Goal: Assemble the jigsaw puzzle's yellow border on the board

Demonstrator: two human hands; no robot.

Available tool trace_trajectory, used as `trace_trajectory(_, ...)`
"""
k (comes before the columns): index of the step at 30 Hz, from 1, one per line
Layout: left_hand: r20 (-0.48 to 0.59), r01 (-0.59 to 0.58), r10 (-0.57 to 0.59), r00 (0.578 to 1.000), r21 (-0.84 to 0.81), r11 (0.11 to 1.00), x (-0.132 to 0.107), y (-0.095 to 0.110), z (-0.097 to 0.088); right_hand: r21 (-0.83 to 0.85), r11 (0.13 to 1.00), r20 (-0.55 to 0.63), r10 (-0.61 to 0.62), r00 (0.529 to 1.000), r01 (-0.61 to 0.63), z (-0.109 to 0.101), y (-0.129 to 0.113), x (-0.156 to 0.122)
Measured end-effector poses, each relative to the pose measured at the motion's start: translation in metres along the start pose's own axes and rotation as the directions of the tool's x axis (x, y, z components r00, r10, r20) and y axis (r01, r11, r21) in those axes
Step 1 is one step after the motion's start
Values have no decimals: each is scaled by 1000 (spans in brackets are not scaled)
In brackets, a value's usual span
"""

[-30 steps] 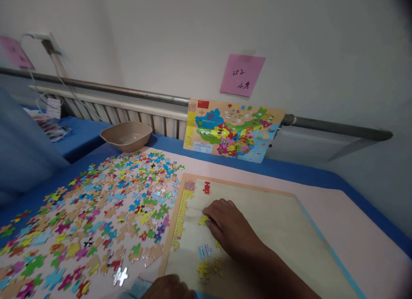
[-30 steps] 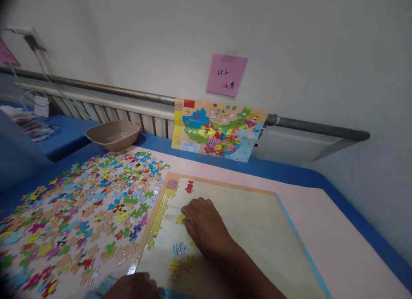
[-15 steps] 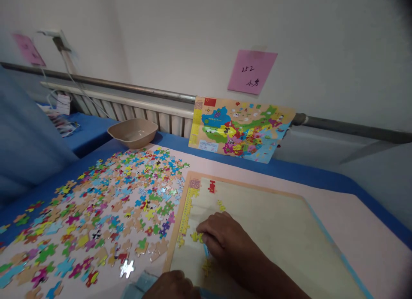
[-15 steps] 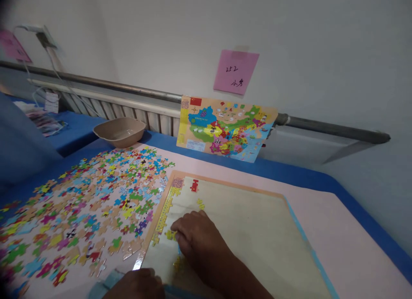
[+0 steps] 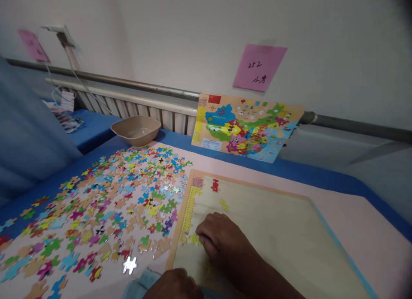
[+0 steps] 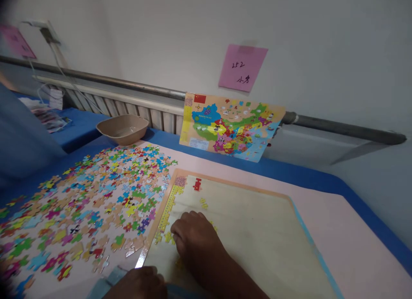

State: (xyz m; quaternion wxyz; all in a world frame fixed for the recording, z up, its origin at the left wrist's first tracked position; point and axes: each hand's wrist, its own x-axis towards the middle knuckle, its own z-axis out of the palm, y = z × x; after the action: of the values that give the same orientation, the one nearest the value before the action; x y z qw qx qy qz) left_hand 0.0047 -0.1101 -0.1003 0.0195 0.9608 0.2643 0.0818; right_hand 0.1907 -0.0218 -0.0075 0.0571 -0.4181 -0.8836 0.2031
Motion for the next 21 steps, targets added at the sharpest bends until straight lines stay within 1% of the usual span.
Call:
trace_trajectory(3, -2, -2, 2, 1000, -16, 1000, -1, -1, 2, -19, 1000, 2, -9, 1000, 9, 0, 0, -2)
trace_trajectory(9, -41, -3, 3, 999, -6, 1000, -2, -1, -2, -56, 998, -57, -14, 998, 11, 1, 1, -8)
trace_trajectory(15, -106, -4, 4, 994, -1, 1000, 0, -2, -6, -95, 995, -41, -33, 999, 29, 6, 2, -7)
trace_trajectory(21, -82, -1, 3, 997, 19, 1000, -1, -1, -3, -118, 992, -86, -57, 995, 47, 11, 0, -5)
